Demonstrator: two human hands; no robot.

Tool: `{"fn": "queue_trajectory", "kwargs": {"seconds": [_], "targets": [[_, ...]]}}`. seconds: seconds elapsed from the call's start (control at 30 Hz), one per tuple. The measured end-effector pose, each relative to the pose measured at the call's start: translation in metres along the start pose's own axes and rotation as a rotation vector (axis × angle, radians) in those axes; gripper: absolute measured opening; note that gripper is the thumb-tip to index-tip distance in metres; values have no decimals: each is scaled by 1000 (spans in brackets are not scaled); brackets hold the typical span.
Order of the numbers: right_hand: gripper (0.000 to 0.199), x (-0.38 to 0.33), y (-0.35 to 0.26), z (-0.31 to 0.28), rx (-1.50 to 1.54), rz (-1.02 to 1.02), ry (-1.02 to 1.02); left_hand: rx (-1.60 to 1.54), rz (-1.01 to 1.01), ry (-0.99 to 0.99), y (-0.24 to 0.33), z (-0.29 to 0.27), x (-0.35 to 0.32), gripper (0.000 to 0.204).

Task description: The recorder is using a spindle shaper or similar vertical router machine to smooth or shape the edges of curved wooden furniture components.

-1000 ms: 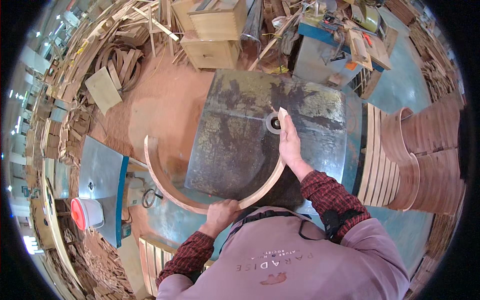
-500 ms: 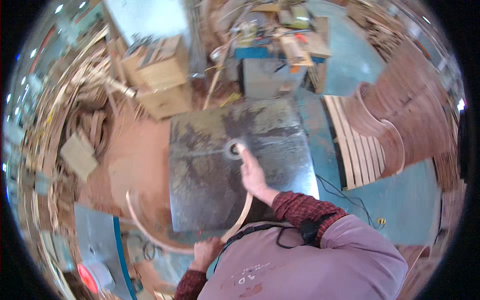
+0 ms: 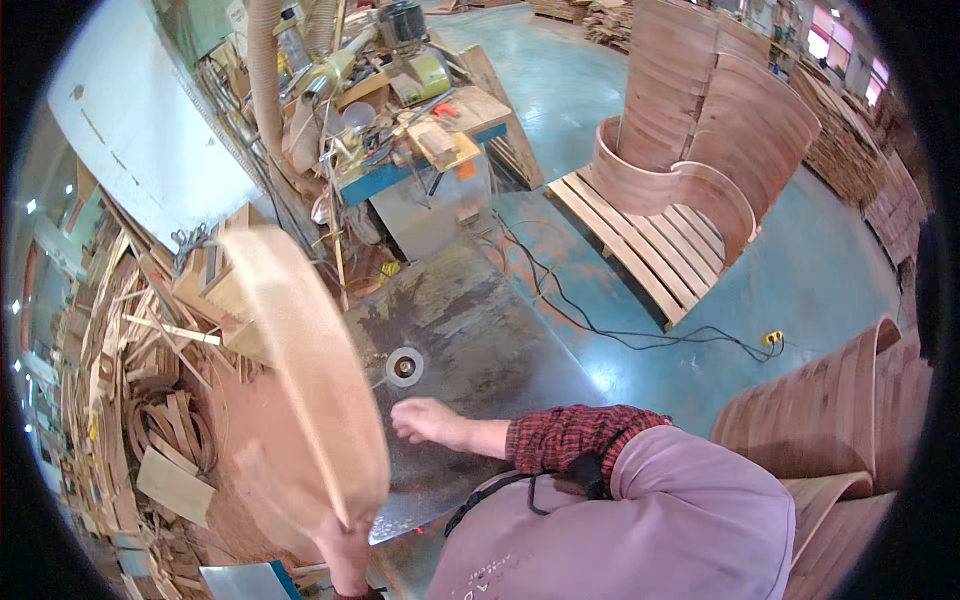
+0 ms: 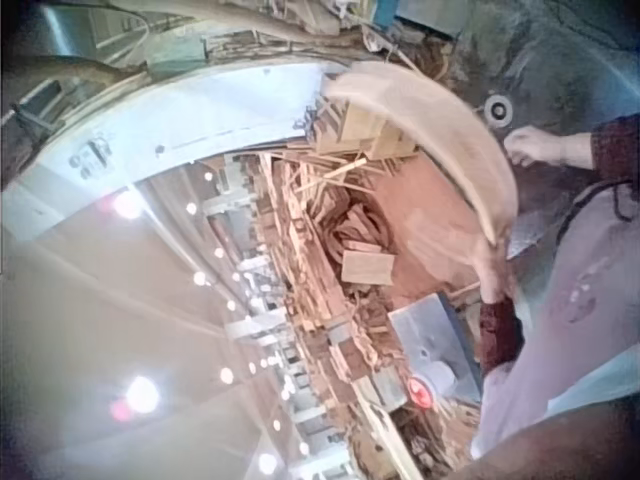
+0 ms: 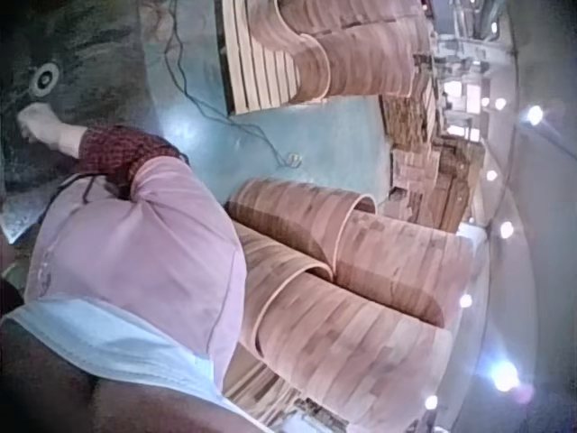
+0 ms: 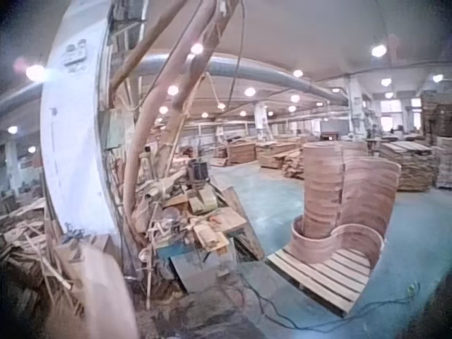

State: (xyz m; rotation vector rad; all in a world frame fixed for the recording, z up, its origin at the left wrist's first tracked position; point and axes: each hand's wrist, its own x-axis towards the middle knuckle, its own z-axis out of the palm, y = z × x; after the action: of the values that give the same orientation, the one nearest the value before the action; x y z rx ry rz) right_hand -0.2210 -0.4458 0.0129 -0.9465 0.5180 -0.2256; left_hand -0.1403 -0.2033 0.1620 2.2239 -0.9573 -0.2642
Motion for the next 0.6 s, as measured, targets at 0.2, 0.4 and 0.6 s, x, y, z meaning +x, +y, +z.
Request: {"fn": "queue_trajectory", "kwargs": {"seconds": [0.2,0.4,0.6], "targets": [[67,-22,-33,16,698,274,-403,-924,221,247,65,39,44,29],[36,-37,-29,-49,656,10,225,-988,-21,-120,19,93,28,23],[67,-81,-23,-115,117,-240,811,-1247,-37,-24,43,111,31,51]]}}
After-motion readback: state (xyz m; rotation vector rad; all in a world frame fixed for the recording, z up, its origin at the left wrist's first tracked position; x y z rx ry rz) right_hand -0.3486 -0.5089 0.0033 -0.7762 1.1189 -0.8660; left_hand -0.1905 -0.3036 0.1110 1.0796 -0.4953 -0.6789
